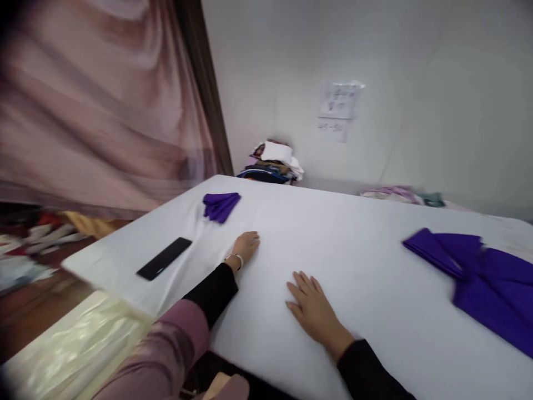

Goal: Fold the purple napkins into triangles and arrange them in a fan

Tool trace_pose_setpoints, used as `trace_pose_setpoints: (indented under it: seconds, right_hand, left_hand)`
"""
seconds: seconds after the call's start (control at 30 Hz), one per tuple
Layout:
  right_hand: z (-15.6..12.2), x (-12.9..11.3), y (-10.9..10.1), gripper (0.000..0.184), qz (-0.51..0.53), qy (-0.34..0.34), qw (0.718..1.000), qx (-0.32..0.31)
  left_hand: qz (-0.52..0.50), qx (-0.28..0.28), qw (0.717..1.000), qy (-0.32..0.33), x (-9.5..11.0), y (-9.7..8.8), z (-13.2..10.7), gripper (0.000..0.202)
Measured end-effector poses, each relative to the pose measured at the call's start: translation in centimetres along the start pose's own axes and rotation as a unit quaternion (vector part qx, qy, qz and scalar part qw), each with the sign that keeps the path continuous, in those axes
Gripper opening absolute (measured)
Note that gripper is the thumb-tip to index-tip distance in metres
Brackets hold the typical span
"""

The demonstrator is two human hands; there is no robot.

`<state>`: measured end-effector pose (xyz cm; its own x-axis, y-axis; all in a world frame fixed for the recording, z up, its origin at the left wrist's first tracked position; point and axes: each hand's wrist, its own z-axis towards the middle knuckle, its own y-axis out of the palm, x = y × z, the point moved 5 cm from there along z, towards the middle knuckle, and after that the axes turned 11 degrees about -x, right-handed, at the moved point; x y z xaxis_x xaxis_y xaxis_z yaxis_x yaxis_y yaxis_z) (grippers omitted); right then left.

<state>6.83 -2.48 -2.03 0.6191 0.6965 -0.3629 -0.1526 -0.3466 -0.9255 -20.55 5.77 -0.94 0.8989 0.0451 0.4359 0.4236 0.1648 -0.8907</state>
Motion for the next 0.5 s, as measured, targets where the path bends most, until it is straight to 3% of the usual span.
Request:
trace_pose_setpoints:
  seconds: [0.23,0.5]
  right_hand:
    - [0.1,0.7,1.0,0.051,-0.005,-0.019,1.0,0.001]
    - [0.0,2.1,2.4,0.047,0.037,-0.041,0.997,0.054]
  left_hand:
    - [-0.01,0.065,0.991,-0.119,-5.5,-2.3,0.9,0.024]
    - [-0.042,0.217,0.951,-0.218,-8.6,-5.4,1.6,0.047]
